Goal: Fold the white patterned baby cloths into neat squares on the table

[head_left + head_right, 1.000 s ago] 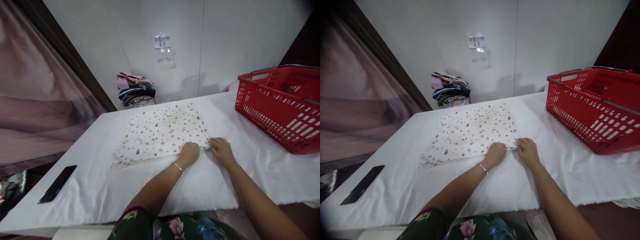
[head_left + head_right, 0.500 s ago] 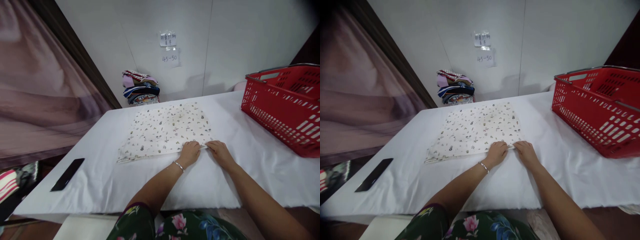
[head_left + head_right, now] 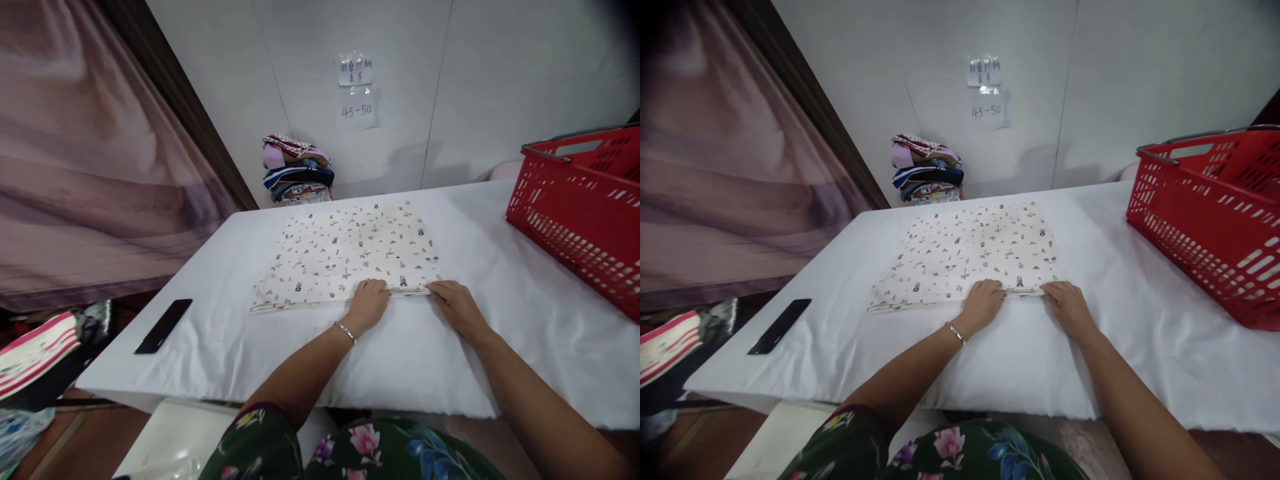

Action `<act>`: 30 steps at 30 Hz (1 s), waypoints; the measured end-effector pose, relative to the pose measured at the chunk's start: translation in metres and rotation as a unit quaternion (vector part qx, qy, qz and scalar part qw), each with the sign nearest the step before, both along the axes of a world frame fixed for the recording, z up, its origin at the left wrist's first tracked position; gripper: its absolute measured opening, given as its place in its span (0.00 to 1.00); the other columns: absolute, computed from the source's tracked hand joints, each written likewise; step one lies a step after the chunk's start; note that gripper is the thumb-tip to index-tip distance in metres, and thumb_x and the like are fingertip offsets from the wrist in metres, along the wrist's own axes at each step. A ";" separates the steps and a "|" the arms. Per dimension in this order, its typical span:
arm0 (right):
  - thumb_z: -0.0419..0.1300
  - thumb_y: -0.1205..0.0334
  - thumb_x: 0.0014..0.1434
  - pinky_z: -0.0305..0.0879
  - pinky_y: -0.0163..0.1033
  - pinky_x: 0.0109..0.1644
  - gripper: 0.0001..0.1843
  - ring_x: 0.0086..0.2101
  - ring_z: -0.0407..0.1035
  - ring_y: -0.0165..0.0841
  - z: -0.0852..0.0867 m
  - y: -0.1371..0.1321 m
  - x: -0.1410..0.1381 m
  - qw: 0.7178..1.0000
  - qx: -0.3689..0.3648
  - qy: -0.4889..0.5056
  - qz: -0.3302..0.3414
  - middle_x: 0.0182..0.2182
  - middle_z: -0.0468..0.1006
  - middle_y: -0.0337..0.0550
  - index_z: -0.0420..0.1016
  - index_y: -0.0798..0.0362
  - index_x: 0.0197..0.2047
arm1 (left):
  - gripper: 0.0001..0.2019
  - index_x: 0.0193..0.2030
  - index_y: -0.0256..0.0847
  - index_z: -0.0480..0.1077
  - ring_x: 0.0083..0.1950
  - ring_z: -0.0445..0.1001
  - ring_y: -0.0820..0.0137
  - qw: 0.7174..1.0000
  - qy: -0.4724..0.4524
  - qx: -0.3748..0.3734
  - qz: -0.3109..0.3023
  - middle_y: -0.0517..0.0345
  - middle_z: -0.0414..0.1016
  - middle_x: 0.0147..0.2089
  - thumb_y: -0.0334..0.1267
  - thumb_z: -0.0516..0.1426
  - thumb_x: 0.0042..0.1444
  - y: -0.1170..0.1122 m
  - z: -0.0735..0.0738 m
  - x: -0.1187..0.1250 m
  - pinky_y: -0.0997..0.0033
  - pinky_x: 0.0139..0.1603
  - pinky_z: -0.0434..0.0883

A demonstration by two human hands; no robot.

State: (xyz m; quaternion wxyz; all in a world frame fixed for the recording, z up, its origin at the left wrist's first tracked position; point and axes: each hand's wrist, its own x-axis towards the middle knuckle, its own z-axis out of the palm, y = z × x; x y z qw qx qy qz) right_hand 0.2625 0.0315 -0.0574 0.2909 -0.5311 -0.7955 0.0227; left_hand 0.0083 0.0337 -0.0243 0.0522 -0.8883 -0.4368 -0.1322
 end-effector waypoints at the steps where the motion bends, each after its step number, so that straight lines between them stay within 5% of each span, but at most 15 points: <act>1: 0.49 0.62 0.61 0.63 0.47 0.45 0.15 0.42 0.68 0.39 0.000 0.000 0.000 1.000 0.000 0.001 0.001 0.42 0.77 0.44 0.75 0.49 0.45 | 0.09 0.37 0.39 0.71 0.49 0.65 0.66 1.000 0.006 0.008 0.002 0.54 0.70 0.49 0.33 0.49 0.61 0.001 -0.001 0.001 0.63 0.48 0.62; 15: 0.48 0.62 0.61 0.62 0.47 0.46 0.16 0.43 0.67 0.39 0.000 -0.001 -0.001 1.000 -0.002 -0.010 -0.002 0.42 0.77 0.43 0.75 0.50 0.45 | 0.09 0.33 0.37 0.69 0.47 0.64 0.67 0.997 0.005 0.069 -0.027 0.54 0.69 0.45 0.28 0.48 0.60 -0.006 -0.007 -0.002 0.65 0.48 0.61; 23: 0.48 0.63 0.60 0.59 0.47 0.47 0.17 0.45 0.65 0.41 -0.002 -0.005 -0.003 0.997 0.034 -0.075 -0.002 0.45 0.75 0.46 0.74 0.51 0.47 | 0.10 0.40 0.39 0.70 0.44 0.67 0.68 1.000 0.008 -0.005 -0.026 0.55 0.72 0.42 0.27 0.50 0.57 -0.008 0.000 -0.005 0.64 0.49 0.61; 30: 0.47 0.67 0.61 0.56 0.45 0.47 0.17 0.47 0.62 0.40 0.022 -0.011 -0.035 0.987 0.051 -0.139 0.056 0.47 0.73 0.48 0.69 0.50 0.52 | 0.08 0.40 0.39 0.70 0.46 0.67 0.66 0.999 -0.009 -0.023 -0.020 0.53 0.72 0.41 0.29 0.50 0.57 -0.010 0.006 -0.004 0.63 0.49 0.62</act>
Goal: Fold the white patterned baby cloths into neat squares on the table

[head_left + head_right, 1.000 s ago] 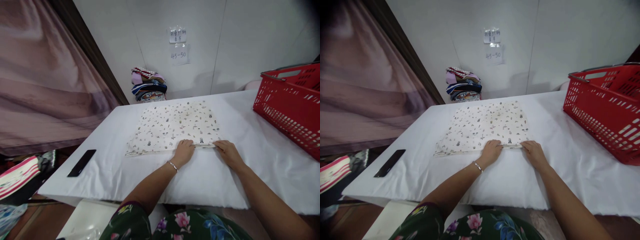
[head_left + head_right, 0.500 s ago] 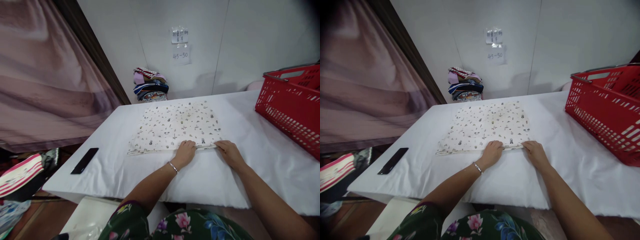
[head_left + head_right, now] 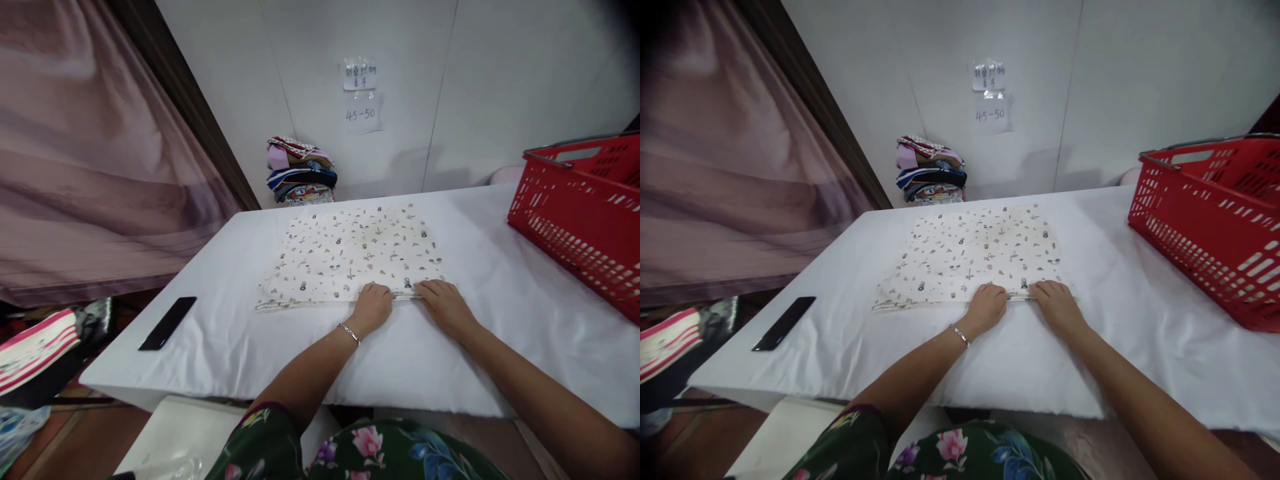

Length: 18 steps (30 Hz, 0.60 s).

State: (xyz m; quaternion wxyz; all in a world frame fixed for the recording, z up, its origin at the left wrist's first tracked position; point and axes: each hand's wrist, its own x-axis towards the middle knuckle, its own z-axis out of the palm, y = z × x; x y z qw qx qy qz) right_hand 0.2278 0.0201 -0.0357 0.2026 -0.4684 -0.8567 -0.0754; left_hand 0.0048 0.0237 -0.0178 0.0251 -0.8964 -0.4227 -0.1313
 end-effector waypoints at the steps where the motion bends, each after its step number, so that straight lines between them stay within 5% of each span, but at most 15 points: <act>1: 0.47 0.67 0.61 0.56 0.45 0.47 0.17 0.46 0.62 0.40 0.004 0.000 -0.009 1.000 -0.005 -0.007 0.015 0.46 0.72 0.48 0.69 0.50 0.51 | 0.08 0.39 0.39 0.70 0.46 0.68 0.66 1.000 -0.001 0.000 0.002 0.53 0.71 0.41 0.30 0.50 0.58 0.000 -0.001 0.000 0.63 0.49 0.63; 8: 0.49 0.69 0.60 0.55 0.41 0.41 0.12 0.40 0.61 0.38 0.009 0.003 -0.061 0.999 -0.038 0.000 0.029 0.39 0.72 0.48 0.71 0.54 0.44 | 0.07 0.40 0.38 0.69 0.46 0.67 0.67 0.999 -0.009 -0.015 0.030 0.53 0.71 0.42 0.32 0.50 0.59 0.000 -0.002 0.002 0.64 0.47 0.64; 18: 0.47 0.65 0.62 0.57 0.42 0.40 0.15 0.38 0.63 0.38 -0.010 0.008 -0.055 0.997 -0.026 0.052 0.041 0.39 0.74 0.50 0.73 0.55 0.44 | 0.10 0.44 0.41 0.68 0.51 0.64 0.65 0.999 -0.007 0.005 0.045 0.53 0.68 0.51 0.30 0.52 0.56 -0.006 -0.001 -0.032 0.63 0.49 0.62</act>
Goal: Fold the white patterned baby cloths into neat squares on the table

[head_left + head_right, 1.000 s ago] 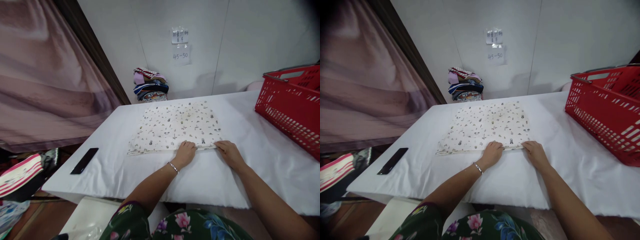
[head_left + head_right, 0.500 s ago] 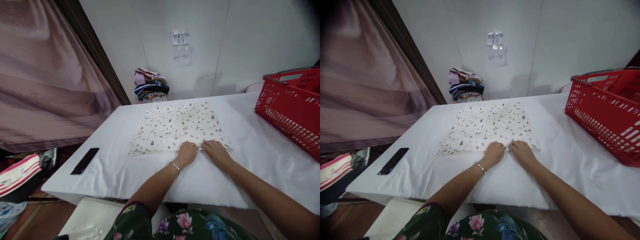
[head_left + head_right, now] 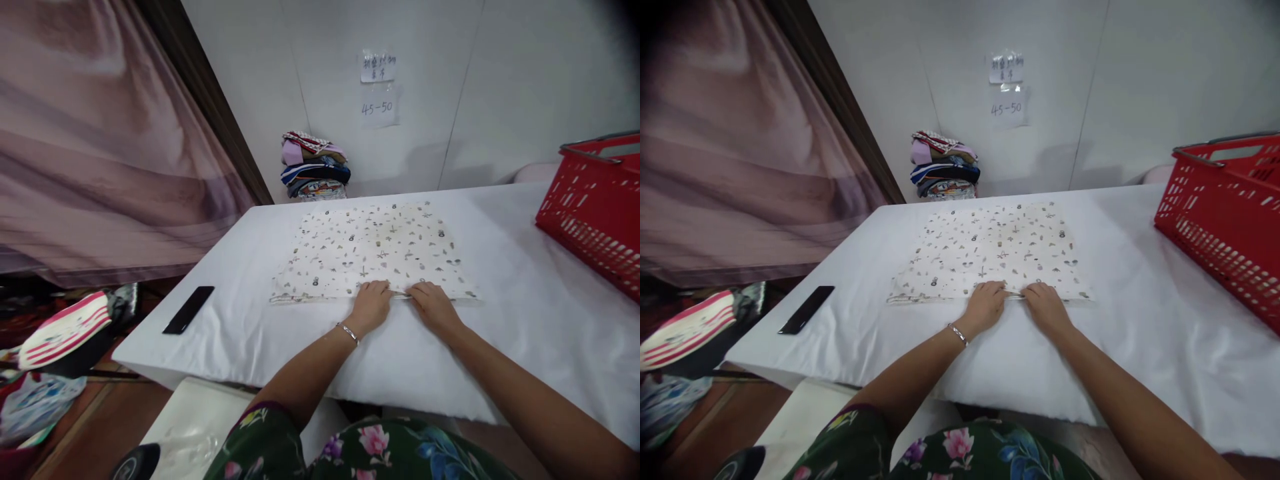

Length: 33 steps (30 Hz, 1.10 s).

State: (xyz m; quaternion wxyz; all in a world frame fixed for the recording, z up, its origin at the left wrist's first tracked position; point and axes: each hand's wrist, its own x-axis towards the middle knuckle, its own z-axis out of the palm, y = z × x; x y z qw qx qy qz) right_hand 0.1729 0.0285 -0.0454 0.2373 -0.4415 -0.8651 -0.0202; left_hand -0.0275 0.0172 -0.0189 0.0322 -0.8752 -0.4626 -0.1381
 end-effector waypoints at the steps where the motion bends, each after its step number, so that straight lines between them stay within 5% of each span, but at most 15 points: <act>1: 0.46 0.64 0.63 0.58 0.43 0.41 0.15 0.38 0.63 0.39 0.000 0.000 0.000 1.000 -0.001 0.002 -0.001 0.39 0.74 0.50 0.73 0.55 0.43 | 0.09 0.43 0.40 0.69 0.51 0.64 0.65 1.000 0.001 0.001 0.006 0.53 0.68 0.51 0.29 0.52 0.56 -0.001 0.001 -0.004 0.63 0.49 0.62; 11: 0.47 0.64 0.61 0.60 0.43 0.42 0.15 0.39 0.64 0.39 -0.003 0.002 0.001 1.000 -0.003 0.025 -0.002 0.40 0.74 0.49 0.73 0.53 0.44 | 0.10 0.36 0.38 0.70 0.49 0.66 0.65 0.998 0.027 0.021 0.059 0.51 0.69 0.50 0.26 0.49 0.57 0.001 -0.004 -0.022 0.62 0.47 0.63; 22: 0.49 0.65 0.60 0.61 0.44 0.43 0.15 0.42 0.64 0.40 -0.001 0.000 0.000 1.000 0.002 0.021 0.014 0.42 0.73 0.49 0.73 0.52 0.47 | 0.09 0.39 0.39 0.69 0.50 0.65 0.66 1.000 0.004 -0.007 0.020 0.53 0.69 0.48 0.26 0.51 0.54 -0.015 0.002 -0.033 0.64 0.50 0.62; 33: 0.50 0.63 0.58 0.60 0.45 0.43 0.15 0.40 0.64 0.39 0.002 0.000 0.000 1.000 -0.020 0.012 0.018 0.41 0.73 0.49 0.73 0.52 0.45 | 0.08 0.42 0.40 0.66 0.40 0.70 0.67 0.995 -0.067 -0.052 0.051 0.56 0.73 0.36 0.38 0.51 0.59 -0.005 0.003 -0.033 0.66 0.44 0.64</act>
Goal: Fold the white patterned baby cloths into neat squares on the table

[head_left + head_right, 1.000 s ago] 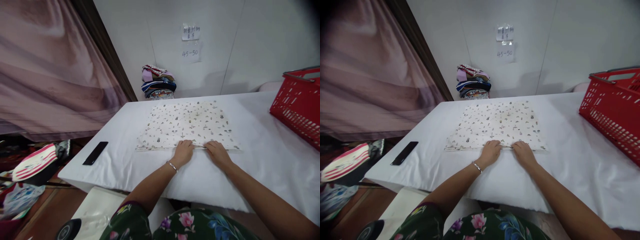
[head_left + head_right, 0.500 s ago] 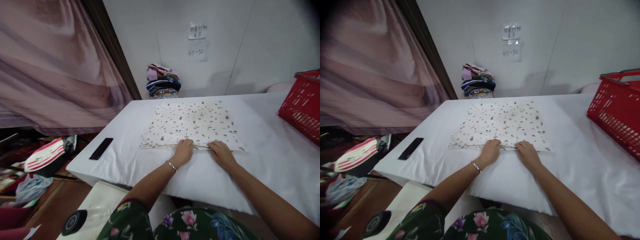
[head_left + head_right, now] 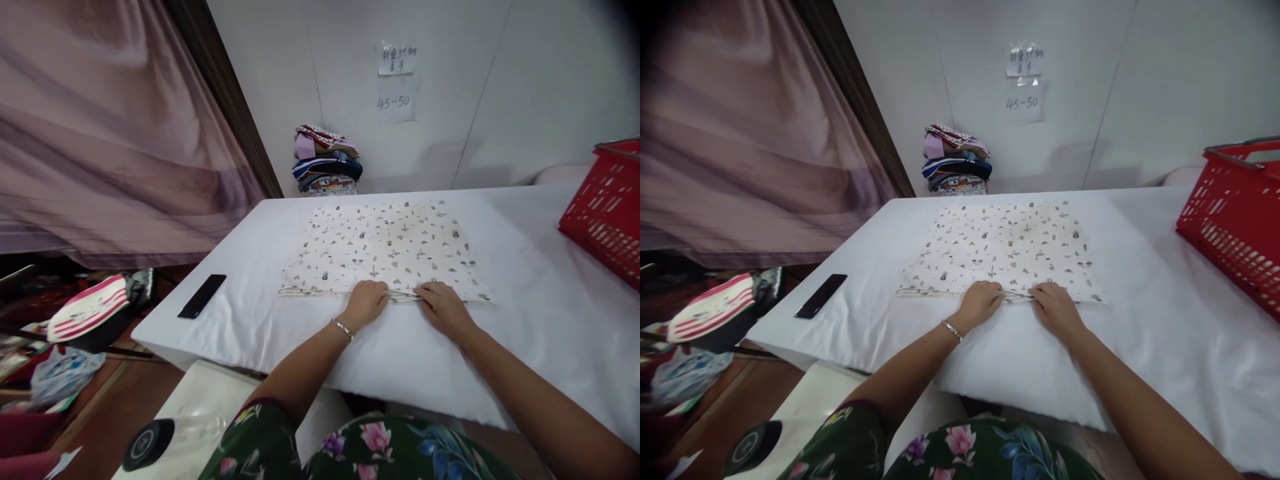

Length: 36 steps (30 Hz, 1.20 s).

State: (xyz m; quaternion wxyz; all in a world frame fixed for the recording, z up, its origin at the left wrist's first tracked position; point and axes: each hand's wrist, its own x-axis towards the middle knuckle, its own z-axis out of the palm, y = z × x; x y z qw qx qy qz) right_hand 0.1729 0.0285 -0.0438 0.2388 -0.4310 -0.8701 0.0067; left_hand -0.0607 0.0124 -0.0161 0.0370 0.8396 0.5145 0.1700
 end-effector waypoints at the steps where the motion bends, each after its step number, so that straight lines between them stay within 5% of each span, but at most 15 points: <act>1: 0.51 0.63 0.57 0.60 0.45 0.43 0.15 0.40 0.64 0.39 0.001 -0.001 0.000 1.000 -0.002 0.003 0.002 0.41 0.73 0.49 0.73 0.53 0.46 | 0.08 0.44 0.41 0.66 0.40 0.70 0.67 1.000 0.002 0.002 0.005 0.57 0.73 0.35 0.38 0.51 0.59 0.001 0.000 0.001 0.66 0.43 0.64; 11: 0.46 0.61 0.63 0.61 0.43 0.43 0.16 0.40 0.64 0.37 0.003 -0.002 0.001 0.999 -0.022 0.038 0.008 0.40 0.73 0.48 0.74 0.52 0.44 | 0.08 0.37 0.42 0.71 0.42 0.69 0.71 0.999 -0.012 0.031 -0.020 0.59 0.74 0.39 0.35 0.50 0.60 0.007 0.000 0.002 0.69 0.44 0.64; 18: 0.46 0.63 0.64 0.61 0.43 0.42 0.16 0.39 0.63 0.38 0.000 0.000 0.001 0.999 0.027 0.025 0.004 0.40 0.74 0.50 0.74 0.54 0.43 | 0.08 0.33 0.41 0.71 0.43 0.65 0.68 0.992 0.088 0.085 -0.029 0.58 0.71 0.40 0.30 0.51 0.59 0.009 -0.006 0.001 0.68 0.40 0.61; 36: 0.52 0.63 0.58 0.61 0.45 0.43 0.13 0.41 0.64 0.39 0.008 -0.002 0.003 0.999 -0.019 0.011 0.042 0.41 0.73 0.48 0.73 0.54 0.44 | 0.10 0.39 0.41 0.71 0.42 0.64 0.68 0.995 0.063 0.028 -0.074 0.56 0.70 0.40 0.38 0.49 0.62 -0.001 -0.001 -0.007 0.68 0.42 0.61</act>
